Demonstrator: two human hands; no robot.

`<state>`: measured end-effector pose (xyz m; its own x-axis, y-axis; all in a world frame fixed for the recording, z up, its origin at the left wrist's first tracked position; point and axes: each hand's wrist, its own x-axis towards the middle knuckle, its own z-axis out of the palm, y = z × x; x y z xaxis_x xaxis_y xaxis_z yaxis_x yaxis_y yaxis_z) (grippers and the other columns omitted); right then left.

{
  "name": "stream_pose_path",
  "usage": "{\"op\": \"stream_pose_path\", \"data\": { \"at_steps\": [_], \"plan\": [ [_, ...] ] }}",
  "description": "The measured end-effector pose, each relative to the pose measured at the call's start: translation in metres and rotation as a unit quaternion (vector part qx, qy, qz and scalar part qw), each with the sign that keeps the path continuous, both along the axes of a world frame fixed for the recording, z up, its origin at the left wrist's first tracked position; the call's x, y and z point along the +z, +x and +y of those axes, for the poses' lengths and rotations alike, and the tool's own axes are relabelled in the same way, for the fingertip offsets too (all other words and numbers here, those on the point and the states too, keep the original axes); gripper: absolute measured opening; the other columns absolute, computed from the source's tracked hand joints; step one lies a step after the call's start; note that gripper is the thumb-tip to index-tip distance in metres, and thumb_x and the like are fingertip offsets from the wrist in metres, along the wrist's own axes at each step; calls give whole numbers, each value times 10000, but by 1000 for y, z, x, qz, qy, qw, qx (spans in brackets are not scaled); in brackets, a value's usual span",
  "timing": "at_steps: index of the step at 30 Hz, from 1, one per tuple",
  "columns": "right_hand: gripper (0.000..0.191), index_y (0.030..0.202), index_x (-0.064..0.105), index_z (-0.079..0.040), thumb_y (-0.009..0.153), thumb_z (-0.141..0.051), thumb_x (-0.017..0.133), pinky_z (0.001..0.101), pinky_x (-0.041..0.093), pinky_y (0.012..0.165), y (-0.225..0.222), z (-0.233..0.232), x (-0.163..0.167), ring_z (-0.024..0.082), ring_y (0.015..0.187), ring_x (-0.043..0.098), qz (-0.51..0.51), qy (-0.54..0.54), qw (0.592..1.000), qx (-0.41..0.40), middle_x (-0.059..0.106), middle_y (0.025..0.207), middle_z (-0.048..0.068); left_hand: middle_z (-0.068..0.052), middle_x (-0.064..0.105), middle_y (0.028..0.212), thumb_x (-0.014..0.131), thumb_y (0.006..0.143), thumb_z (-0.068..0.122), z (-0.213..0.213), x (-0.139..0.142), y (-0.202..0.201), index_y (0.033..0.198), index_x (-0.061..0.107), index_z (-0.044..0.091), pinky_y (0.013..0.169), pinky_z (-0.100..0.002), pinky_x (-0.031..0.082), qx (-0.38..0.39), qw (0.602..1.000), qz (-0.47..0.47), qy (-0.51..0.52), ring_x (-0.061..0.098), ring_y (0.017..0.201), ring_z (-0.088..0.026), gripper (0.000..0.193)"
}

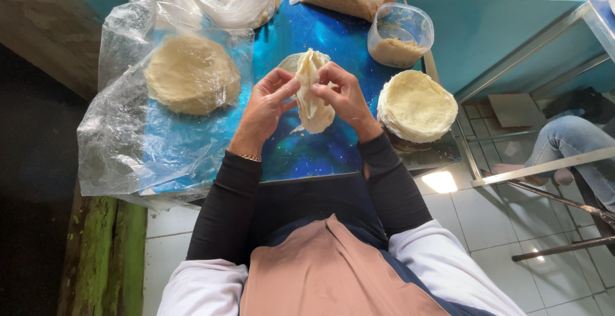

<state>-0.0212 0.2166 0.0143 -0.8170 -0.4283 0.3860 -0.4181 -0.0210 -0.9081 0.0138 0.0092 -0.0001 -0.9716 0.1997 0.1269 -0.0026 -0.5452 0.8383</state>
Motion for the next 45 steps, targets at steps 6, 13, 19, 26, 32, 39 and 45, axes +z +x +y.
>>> {"op": "stream_pose_path", "data": {
  "at_steps": [6,13,19,26,32,39,45],
  "plan": [
    [99,1005,649,-40,955,-122,676,240,542,687,-8,7,-4,68,857,637,-122,-45,991,31,656,940,-13,-2,676,1020,717,951,227,-1,3,0,1034,629,110,803,-312,547,56,996,-55,-33,665,992,-103,169],
    [130,996,644,-21,946,-135,681,284,635,651,-10,2,-7,99,817,658,-174,-29,984,33,641,918,16,-55,714,1063,732,922,126,10,-9,-7,1137,643,3,813,-247,576,176,975,68,-120,680,944,-90,263],
    [335,1019,578,-37,944,-316,749,246,510,574,7,-20,-2,102,678,630,4,51,989,-140,671,838,21,-38,718,1044,787,906,152,21,-3,0,1154,637,20,793,-258,572,213,930,159,-254,672,915,-94,319],
    [206,1011,625,-38,1026,-179,773,247,531,765,5,-15,-6,62,887,618,32,-59,994,-82,703,970,15,-32,711,1031,806,916,152,17,7,7,1134,625,38,806,-267,577,189,931,160,-270,679,926,-92,306],
    [193,950,601,-53,988,-156,760,241,509,685,1,-7,0,70,822,643,-50,-96,989,-103,691,898,14,-23,672,1085,698,976,23,8,9,6,1169,595,21,887,-267,570,185,968,146,-90,654,1000,-93,219],
    [283,1122,576,-88,960,-214,770,227,547,847,2,-18,0,42,969,636,0,-128,989,-74,665,1062,-10,-42,623,1129,718,957,-7,16,6,9,1211,553,44,891,-279,558,151,949,213,-178,624,1075,-110,308],
    [206,1047,622,-64,999,-173,789,230,537,799,7,-18,-3,33,938,605,9,-123,991,-51,689,996,-22,-62,619,1247,702,911,117,14,19,15,1409,481,88,959,-289,552,-20,996,79,-29,630,1171,-139,546]
  ]
}}
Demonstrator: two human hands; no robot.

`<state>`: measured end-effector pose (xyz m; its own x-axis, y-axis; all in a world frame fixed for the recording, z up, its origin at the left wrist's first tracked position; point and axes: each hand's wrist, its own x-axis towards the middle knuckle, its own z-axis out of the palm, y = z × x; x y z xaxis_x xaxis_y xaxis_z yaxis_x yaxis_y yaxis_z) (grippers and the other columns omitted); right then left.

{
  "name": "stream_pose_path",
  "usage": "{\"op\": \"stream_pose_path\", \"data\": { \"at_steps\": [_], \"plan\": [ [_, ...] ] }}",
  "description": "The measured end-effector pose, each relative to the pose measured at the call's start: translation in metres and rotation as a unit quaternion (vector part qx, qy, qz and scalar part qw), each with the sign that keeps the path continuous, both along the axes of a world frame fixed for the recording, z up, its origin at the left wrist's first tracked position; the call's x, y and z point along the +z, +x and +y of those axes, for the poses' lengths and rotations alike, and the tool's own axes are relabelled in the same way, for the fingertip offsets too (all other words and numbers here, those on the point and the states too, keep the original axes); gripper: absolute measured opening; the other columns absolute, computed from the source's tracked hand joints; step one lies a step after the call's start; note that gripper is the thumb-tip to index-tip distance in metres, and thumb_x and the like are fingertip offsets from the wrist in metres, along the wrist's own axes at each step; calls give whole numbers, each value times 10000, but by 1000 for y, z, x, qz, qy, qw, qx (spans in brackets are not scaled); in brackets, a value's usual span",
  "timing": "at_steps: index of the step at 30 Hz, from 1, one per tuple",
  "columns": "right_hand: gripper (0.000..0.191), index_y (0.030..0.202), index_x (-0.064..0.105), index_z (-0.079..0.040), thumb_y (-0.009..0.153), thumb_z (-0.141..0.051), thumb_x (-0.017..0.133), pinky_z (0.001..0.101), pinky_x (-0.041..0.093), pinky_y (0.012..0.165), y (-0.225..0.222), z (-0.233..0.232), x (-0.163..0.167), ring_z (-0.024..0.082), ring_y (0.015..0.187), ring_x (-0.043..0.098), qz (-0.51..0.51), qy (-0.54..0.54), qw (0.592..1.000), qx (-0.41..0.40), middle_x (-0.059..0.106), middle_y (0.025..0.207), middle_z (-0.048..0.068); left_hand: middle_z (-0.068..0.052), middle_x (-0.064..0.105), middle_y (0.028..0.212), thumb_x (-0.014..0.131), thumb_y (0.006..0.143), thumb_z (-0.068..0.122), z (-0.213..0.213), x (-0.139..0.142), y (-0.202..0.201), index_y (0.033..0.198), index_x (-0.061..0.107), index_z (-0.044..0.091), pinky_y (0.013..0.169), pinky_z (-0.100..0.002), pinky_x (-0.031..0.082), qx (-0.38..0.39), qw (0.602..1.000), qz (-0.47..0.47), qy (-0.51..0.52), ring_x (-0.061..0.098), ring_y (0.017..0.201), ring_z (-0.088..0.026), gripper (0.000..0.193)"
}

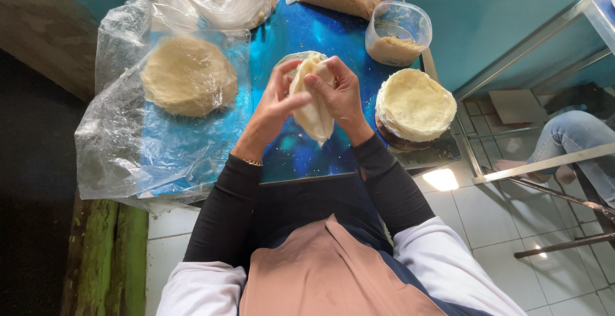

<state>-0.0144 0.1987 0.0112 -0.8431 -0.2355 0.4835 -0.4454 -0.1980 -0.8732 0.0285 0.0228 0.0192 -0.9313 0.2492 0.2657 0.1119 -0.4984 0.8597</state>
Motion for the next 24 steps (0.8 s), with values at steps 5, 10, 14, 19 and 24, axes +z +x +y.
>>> {"op": "stream_pose_path", "data": {
  "at_steps": [5,10,14,19,24],
  "plan": [
    [183,1065,655,-46,980,-155,774,224,552,774,8,-7,0,15,925,613,66,74,991,-87,723,982,-22,-46,713,1208,629,1033,213,-1,-7,-5,1345,614,-4,891,-250,556,2,998,-60,-25,684,1057,-100,380],
    [199,1006,641,-51,990,-190,783,216,527,712,4,0,6,7,846,575,82,80,976,-187,689,892,-36,-14,719,1095,606,1064,154,-2,-21,-15,1279,663,-8,851,-223,538,112,992,16,-49,644,970,-48,275],
    [226,999,624,-64,1004,-228,779,193,455,663,-3,1,1,1,783,498,69,40,971,-225,599,847,-77,-15,725,1060,600,1064,125,-4,-23,-16,1274,662,-4,833,-219,540,207,975,33,-75,634,937,-42,254],
    [216,1009,608,-93,1010,-247,759,168,354,604,-15,10,-7,-18,712,424,34,-16,974,-225,532,795,-109,-1,711,1101,597,1071,123,-5,-22,-15,1270,658,2,872,-211,524,219,975,46,-6,625,975,-39,241],
    [203,1016,610,-98,1020,-224,769,162,305,587,-25,23,-13,-22,696,374,25,-75,971,-224,462,786,-112,12,688,1061,611,1078,122,-14,-26,-16,1253,672,11,833,-210,498,231,971,26,47,602,940,-46,217]
  ]
}}
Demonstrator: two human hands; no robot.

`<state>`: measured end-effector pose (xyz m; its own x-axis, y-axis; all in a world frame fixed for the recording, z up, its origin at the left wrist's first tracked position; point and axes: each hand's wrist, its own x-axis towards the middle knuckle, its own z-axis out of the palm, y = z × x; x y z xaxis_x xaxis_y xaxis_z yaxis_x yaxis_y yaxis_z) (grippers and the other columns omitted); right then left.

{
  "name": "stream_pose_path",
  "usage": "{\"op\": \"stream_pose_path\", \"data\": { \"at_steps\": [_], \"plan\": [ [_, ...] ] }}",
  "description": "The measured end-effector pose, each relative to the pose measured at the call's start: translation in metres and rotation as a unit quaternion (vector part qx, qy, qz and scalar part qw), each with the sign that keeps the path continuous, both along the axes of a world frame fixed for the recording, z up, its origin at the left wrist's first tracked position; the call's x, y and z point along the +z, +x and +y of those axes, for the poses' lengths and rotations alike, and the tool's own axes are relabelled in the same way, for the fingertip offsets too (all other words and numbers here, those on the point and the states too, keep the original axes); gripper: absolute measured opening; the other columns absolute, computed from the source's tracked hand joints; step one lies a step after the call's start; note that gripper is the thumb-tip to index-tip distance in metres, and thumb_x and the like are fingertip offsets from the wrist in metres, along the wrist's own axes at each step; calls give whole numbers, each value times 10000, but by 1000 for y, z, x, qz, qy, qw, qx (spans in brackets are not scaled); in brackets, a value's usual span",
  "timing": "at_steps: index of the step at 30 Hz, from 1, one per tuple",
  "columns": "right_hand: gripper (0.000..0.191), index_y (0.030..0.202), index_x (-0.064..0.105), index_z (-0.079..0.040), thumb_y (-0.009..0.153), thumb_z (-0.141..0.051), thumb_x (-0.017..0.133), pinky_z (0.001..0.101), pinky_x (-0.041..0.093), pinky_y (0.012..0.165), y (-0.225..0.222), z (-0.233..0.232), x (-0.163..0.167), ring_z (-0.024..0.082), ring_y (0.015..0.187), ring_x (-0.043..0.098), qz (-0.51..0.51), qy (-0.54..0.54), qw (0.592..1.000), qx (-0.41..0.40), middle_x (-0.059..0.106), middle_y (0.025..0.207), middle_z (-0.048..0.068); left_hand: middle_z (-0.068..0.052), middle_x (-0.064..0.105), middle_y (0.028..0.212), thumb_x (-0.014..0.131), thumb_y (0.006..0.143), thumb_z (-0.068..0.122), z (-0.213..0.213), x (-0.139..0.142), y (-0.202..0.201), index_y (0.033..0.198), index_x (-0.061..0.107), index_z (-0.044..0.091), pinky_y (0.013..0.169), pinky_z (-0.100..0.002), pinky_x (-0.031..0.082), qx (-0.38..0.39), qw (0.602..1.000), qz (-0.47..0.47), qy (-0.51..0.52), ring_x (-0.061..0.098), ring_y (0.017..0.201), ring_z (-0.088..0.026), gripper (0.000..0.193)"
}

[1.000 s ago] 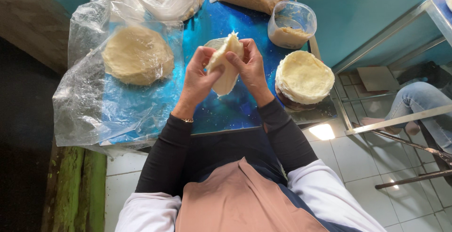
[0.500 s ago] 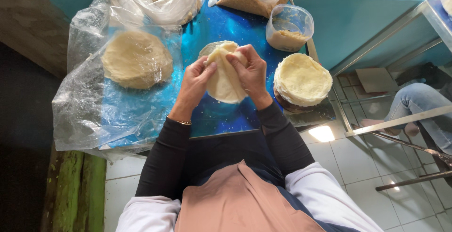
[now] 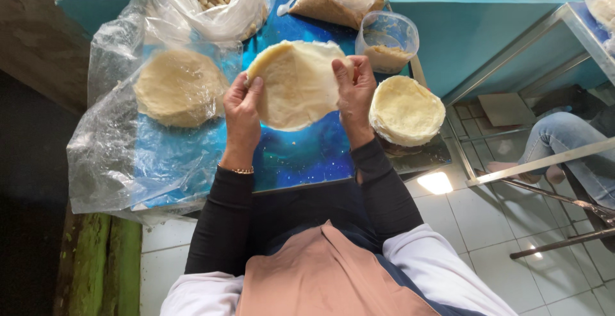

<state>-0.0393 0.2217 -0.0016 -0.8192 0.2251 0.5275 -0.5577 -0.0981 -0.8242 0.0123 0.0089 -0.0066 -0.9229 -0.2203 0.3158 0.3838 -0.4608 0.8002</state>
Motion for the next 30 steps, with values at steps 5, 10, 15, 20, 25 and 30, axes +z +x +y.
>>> {"op": "stream_pose_path", "data": {
  "at_steps": [5,10,15,20,25,30],
  "plan": [
    [204,1015,605,-101,987,-209,775,170,361,590,-10,5,-2,-9,704,451,-25,-98,993,61,569,814,-78,13,693,1063,605,1083,129,-7,-4,-7,1244,678,13,848,-215,495,22,999,27,37,600,948,-48,212],
    [193,1016,612,-96,989,-209,766,178,432,656,-15,12,-3,3,751,517,-29,-115,990,71,614,855,-54,-26,713,1075,625,1039,94,-17,-6,-14,1211,684,-1,889,-242,520,72,992,6,100,645,972,-92,205],
    [203,999,620,-93,1008,-229,770,185,445,680,-16,21,2,8,762,511,0,-78,997,13,606,859,-59,-77,719,1090,607,988,74,-29,-8,-17,1187,667,-4,921,-293,555,125,973,-10,192,687,990,-157,223],
    [203,1023,607,-82,1014,-230,745,183,420,601,-19,15,17,0,711,501,-5,49,997,-57,585,829,-65,-88,677,1140,581,1040,86,-30,-9,-13,1189,618,-6,943,-333,555,188,959,56,205,651,1031,-162,179],
    [147,1087,669,-57,1034,-187,714,197,484,663,-46,-11,22,11,783,579,-16,139,988,72,650,876,-38,-90,666,1167,562,1091,104,-23,-7,-5,1255,597,-19,976,-316,521,293,943,94,130,614,1058,-140,208],
    [132,1034,708,-46,1021,-172,747,217,359,580,-85,-35,-5,8,683,451,-94,56,984,140,576,789,-62,-90,672,1144,538,1095,140,-28,3,3,1238,590,-11,928,-322,539,326,934,84,120,631,1029,-140,214]
  ]
}}
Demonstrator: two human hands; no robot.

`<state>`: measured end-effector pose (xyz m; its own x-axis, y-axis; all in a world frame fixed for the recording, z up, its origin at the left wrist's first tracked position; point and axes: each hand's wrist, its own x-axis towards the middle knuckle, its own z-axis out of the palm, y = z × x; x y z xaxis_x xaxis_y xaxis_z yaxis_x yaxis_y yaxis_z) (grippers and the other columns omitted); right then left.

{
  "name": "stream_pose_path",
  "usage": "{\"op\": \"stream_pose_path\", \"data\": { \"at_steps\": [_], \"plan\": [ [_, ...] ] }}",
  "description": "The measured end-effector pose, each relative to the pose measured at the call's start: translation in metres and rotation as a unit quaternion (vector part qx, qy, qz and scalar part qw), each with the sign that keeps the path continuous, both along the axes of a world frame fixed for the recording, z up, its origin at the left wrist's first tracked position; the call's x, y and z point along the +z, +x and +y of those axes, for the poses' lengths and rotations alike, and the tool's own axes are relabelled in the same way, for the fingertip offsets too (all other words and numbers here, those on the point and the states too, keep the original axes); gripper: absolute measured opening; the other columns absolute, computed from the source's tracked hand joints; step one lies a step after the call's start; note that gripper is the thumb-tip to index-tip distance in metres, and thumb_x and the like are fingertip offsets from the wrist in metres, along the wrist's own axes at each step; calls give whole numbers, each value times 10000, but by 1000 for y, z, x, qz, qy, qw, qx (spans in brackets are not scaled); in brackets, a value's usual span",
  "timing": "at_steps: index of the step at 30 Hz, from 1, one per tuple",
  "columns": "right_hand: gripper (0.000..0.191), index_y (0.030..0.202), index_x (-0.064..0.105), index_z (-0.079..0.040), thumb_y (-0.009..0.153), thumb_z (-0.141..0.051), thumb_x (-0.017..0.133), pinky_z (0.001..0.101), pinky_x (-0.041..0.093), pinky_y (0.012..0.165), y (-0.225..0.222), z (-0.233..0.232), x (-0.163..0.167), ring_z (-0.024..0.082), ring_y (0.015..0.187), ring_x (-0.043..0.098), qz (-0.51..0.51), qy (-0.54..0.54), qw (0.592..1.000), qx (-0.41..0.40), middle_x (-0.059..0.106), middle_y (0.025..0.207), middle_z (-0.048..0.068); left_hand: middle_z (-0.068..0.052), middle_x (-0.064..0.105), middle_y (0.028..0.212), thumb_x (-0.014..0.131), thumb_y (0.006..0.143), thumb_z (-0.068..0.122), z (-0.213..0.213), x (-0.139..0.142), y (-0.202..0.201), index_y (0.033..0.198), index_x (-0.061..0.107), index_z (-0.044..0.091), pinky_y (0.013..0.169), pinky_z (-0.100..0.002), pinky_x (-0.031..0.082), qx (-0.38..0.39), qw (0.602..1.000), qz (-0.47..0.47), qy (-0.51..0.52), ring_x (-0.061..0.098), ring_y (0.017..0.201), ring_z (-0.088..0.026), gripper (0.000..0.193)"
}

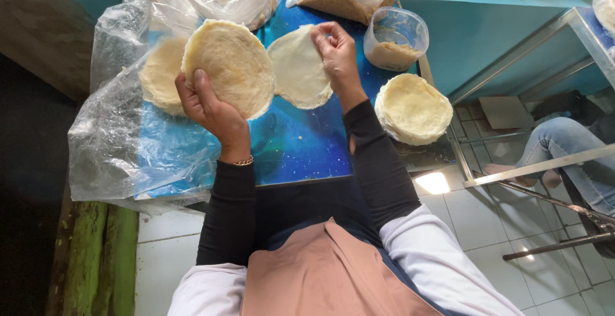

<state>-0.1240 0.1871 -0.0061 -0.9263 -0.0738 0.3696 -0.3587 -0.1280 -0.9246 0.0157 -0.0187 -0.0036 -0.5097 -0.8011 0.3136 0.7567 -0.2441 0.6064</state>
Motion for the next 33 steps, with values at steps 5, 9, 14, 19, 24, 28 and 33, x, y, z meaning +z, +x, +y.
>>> {"op": "stream_pose_path", "data": {
  "at_steps": [5,9,14,19,24,28,33],
  "plan": [
    [130,952,746,-100,945,-230,755,267,456,543,-10,6,-39,41,588,548,-4,232,960,-157,646,660,-18,-93,671,1149,539,1111,144,-3,2,-1,1242,590,-10,941,-327,533,4,1000,12,5,624,1038,-142,208],
    [125,943,752,-128,919,-251,748,305,495,562,-8,13,-39,81,562,611,16,303,932,-197,654,632,28,-98,667,1172,534,1104,150,-4,0,0,1250,583,-2,958,-333,538,-5,1000,13,13,633,1058,-148,217],
    [240,1065,722,-131,852,-205,805,304,535,507,8,19,-18,91,592,630,-66,280,950,-119,664,730,11,-104,667,1183,534,1099,154,-5,0,-3,1281,570,4,955,-334,541,-12,999,13,28,634,1065,-155,239],
    [390,1178,676,-150,802,-101,764,292,585,502,21,33,-10,104,703,700,-103,225,968,-40,670,934,1,-109,670,1174,539,1104,151,-4,-1,-3,1272,577,-8,937,-342,559,0,1000,5,9,643,1052,-164,234],
    [304,1105,742,-193,815,-124,802,390,567,734,23,34,-15,239,871,702,80,469,851,-221,679,954,49,-106,675,1163,527,1100,157,-2,2,1,1258,580,3,922,-341,565,-15,1000,-1,1,652,1043,-164,228],
    [327,1057,727,-193,758,-239,852,429,548,769,37,31,-7,292,902,686,116,510,825,-213,655,1005,74,-101,667,1171,523,1111,148,0,5,2,1256,588,-1,946,-339,547,-9,1000,0,-17,634,1057,-158,218],
    [214,883,759,-203,790,-350,883,408,537,805,65,22,16,262,996,656,205,502,815,-204,651,989,57,-95,660,1174,523,1103,139,-1,1,1,1271,582,-1,955,-333,537,-4,1000,-11,-11,624,1062,-153,227]
  ]
}}
